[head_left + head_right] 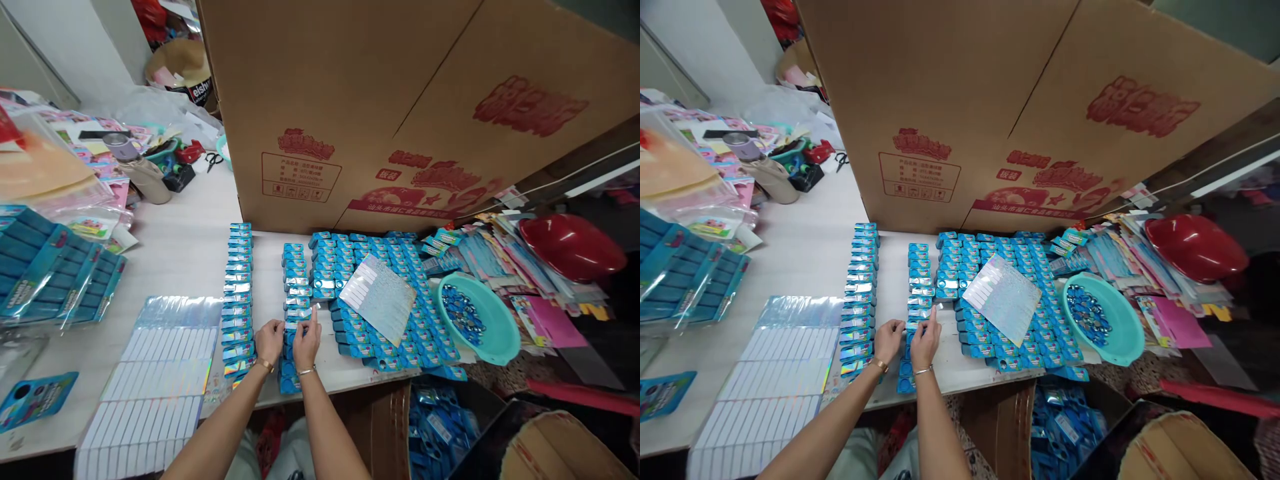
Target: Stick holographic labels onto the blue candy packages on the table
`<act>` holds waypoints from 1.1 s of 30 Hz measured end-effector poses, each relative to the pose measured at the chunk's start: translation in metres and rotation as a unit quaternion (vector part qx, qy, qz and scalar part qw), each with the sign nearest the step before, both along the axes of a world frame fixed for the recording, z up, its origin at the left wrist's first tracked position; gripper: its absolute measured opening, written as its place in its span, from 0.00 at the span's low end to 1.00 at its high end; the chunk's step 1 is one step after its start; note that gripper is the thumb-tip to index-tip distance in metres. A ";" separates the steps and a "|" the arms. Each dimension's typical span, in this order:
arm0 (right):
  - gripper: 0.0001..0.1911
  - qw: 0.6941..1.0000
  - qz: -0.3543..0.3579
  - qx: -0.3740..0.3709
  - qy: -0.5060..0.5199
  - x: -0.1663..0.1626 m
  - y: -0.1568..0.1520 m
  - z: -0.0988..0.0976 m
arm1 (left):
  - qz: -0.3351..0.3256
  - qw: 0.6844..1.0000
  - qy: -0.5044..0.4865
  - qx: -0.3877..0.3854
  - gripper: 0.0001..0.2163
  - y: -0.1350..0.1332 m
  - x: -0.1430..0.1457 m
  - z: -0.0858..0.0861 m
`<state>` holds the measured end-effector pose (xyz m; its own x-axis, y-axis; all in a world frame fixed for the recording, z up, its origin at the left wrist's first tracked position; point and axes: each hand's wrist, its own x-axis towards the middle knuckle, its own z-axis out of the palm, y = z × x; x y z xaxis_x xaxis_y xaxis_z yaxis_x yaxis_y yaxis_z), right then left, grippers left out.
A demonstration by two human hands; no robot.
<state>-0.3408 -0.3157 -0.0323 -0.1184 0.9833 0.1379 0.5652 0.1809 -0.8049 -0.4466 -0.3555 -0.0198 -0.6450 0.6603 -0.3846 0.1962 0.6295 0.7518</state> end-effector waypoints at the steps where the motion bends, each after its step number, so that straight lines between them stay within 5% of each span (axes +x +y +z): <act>1: 0.31 1.000 0.004 -0.002 -0.005 0.000 0.000 0.000 | 0.017 0.999 -0.028 0.007 0.10 0.000 0.000 -0.002; 11: 0.30 0.999 -0.026 -0.016 0.016 0.005 0.006 0.006 | 0.136 0.977 -0.162 0.038 0.12 0.009 0.004 -0.029; 15: 0.26 0.991 -0.108 -0.050 0.058 0.030 0.034 0.003 | 0.181 0.965 -0.184 0.037 0.13 0.010 0.005 -0.027; 20: 0.22 0.986 -0.080 -0.135 0.048 0.040 0.090 -0.004 | 0.223 0.953 -0.197 0.052 0.17 -0.005 0.011 -0.012; 24: 0.20 0.986 -0.027 -0.154 0.049 0.034 0.105 0.004 | 0.219 0.951 -0.196 0.098 0.24 -0.025 0.016 0.004; 29: 0.16 0.993 -0.006 -0.104 0.062 0.040 0.071 0.048 | 0.184 0.933 -0.287 0.117 0.28 -0.045 0.025 0.032; 33: 0.16 0.979 -0.004 -0.130 0.159 0.044 0.020 0.078 | 0.180 0.828 -0.521 0.098 0.30 -0.048 0.033 0.059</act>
<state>-0.2965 -0.2955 0.0457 -0.1021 0.9908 -0.0885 0.2793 -0.0568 -0.9585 -0.4138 -0.4035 0.0394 -0.1981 0.6121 -0.7655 -0.7983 0.3525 0.4884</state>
